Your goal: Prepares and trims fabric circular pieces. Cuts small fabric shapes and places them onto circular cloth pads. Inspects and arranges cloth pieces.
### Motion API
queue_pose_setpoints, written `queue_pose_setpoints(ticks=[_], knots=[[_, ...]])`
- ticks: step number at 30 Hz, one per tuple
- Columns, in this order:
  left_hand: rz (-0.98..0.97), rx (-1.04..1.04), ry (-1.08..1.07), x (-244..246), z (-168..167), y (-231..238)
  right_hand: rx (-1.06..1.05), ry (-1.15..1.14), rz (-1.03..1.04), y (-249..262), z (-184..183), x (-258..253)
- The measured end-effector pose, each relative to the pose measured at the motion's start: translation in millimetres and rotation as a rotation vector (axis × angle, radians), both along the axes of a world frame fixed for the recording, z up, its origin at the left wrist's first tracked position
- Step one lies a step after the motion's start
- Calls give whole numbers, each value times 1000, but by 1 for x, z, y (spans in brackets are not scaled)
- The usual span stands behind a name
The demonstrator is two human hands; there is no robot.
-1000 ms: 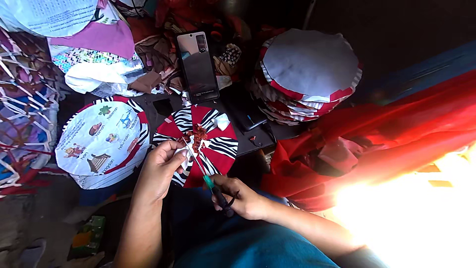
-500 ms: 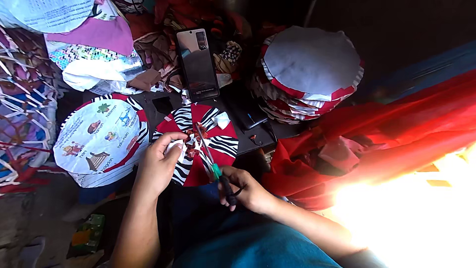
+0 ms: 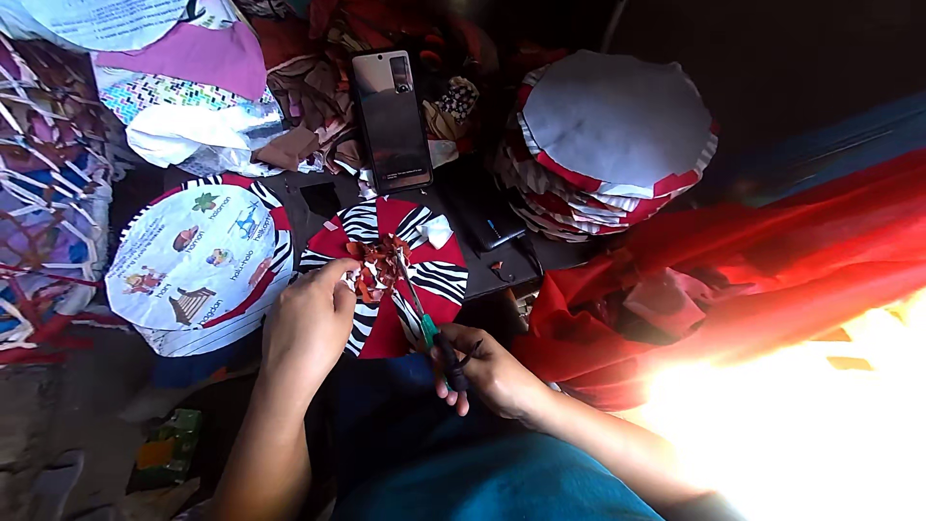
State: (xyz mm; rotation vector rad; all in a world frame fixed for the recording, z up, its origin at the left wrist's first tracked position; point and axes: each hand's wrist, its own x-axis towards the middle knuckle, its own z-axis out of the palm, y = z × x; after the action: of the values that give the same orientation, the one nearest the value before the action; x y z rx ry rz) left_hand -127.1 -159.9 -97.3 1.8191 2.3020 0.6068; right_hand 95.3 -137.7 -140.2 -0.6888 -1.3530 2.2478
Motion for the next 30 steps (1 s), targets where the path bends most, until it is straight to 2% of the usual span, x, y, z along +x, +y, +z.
queue_pose_setpoints(ticks=[4,6,9,12,15,18,30], knots=[[9,-24,1,-1,2,-2,16,-21,101,-2,1,2],[18,23,-78,-5,3,-5,63,-20,106,-3,2,5],[58,102,-341,-10,1,-7,227,-32,162,-2,2,9],[-5,177,-741,-7,-6,-5,398,-70,294,2,1,7],[-63,161,-953,0,-7,-3,526,-98,256,2,1,-1],[-61,148,-1016,5,-8,-1,584,-124,195,4,1,-7],[18,157,-1105,-6,-6,9,599,-124,6,0,-11,-18]])
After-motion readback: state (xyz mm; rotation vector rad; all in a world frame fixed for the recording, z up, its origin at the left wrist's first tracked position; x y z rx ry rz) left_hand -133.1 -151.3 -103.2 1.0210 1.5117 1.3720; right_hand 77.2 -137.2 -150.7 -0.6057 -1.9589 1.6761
